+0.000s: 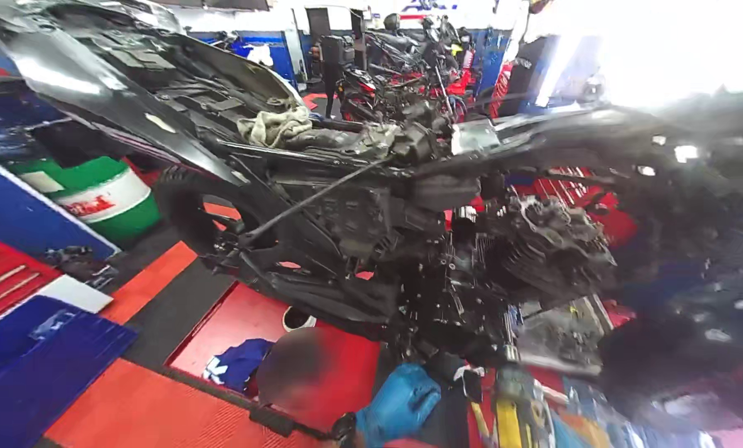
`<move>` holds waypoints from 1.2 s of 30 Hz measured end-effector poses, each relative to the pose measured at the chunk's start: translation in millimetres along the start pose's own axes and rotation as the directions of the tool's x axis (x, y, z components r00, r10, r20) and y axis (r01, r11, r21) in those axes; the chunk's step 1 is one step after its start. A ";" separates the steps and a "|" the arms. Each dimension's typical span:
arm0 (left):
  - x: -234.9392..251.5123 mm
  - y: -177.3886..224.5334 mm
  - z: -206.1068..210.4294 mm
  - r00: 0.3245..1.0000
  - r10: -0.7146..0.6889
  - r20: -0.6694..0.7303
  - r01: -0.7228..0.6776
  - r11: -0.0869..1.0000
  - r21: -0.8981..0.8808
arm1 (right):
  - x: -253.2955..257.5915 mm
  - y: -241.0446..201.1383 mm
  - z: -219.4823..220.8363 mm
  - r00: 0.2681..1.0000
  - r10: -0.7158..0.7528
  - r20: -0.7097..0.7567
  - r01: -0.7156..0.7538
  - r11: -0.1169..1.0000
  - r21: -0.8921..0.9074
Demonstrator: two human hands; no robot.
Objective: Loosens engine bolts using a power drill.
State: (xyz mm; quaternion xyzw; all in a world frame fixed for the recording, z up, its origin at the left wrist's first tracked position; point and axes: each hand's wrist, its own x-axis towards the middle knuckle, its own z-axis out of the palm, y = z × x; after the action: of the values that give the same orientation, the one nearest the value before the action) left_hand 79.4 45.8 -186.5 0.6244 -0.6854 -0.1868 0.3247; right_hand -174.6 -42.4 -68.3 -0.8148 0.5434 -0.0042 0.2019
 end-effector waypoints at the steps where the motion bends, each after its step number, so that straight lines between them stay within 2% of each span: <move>1: 0.3 -4.5 8.3 0.993 0.086 -0.084 -0.081 0.995 0.059 | 0.0 -12.6 -15.6 0.993 0.054 0.102 -0.050 0.998 -0.045; 2: 2.1 -1.2 12.1 0.985 0.120 -0.122 -0.106 0.988 0.116 | -0.6 -12.8 -16.4 0.994 0.063 0.091 -0.058 0.997 -0.048; 3: 5.9 21.5 1.6 0.998 -0.043 0.044 0.032 0.977 0.211 | -2.8 -3.3 -5.8 0.999 0.030 -0.018 -0.031 0.999 -0.028; 4: 20.1 55.3 -15.0 0.881 -0.355 0.311 0.257 0.913 0.316 | -4.8 10.0 10.2 0.988 -0.030 -0.154 0.028 0.999 -0.015; 5: 8.6 23.4 3.6 0.984 -0.095 0.153 0.048 0.958 0.282 | -6.3 22.3 22.4 0.981 -0.054 -0.187 0.049 0.998 -0.031; 6: 5.9 -1.7 16.4 0.995 0.078 0.065 -0.091 0.971 0.222 | -9.7 32.8 32.8 0.969 -0.079 -0.234 0.074 0.997 -0.032; 7: 6.1 -14.4 21.9 0.989 0.140 0.056 -0.149 0.968 0.202 | -16.4 41.1 43.0 0.935 -0.116 -0.337 0.118 0.993 -0.013; 9: 11.3 -19.8 23.6 0.983 0.146 0.109 -0.168 0.957 0.238 | -36.1 54.1 61.5 0.800 -0.158 -0.579 0.223 0.974 0.043; 11: 13.4 -14.5 26.1 0.980 0.118 0.158 -0.164 0.934 0.318 | -62.0 64.1 84.7 0.762 -0.089 -0.641 0.253 0.953 0.168; 13: 11.3 -12.6 28.6 0.978 0.118 0.174 -0.176 0.911 0.372 | -79.0 65.3 119.8 0.773 0.020 -0.635 0.260 0.901 0.346; 15: 13.4 -13.9 28.3 0.977 0.139 0.160 -0.193 0.899 0.393 | -82.6 57.6 153.4 0.796 0.135 -0.591 0.288 0.774 0.564; 18: 17.0 -23.1 25.8 0.978 0.131 0.162 -0.183 0.913 0.364 | -71.7 39.8 191.4 0.832 0.292 -0.471 0.338 0.405 0.850; 20: 17.0 -23.0 24.9 0.977 0.122 0.172 -0.176 0.921 0.349 | -58.6 29.8 207.5 0.853 0.338 -0.397 0.371 0.142 0.918; 22: 18.3 -20.1 25.9 0.976 0.132 0.173 -0.185 0.920 0.344 | -42.5 22.5 211.2 0.858 0.358 -0.367 0.403 -0.028 0.915; 23: 17.9 -18.6 26.8 0.975 0.140 0.175 -0.193 0.918 0.346 | -35.2 19.3 212.2 0.862 0.362 -0.355 0.404 -0.068 0.912; 33: 17.3 -14.6 30.0 0.976 0.153 0.152 -0.202 0.898 0.391 | 2.0 9.4 211.8 0.863 0.365 -0.348 0.416 -0.124 0.901; 36: 18.4 -15.6 27.8 0.979 0.131 0.155 -0.181 0.907 0.380 | 5.6 9.5 212.3 0.863 0.369 -0.346 0.380 -0.022 0.925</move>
State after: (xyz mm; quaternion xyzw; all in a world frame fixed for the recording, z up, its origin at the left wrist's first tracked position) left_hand 71.8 21.3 -212.9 0.6067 -0.7758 -0.0581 0.1632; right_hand -132.6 18.4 -267.7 -0.3854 0.3988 -0.6054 0.5709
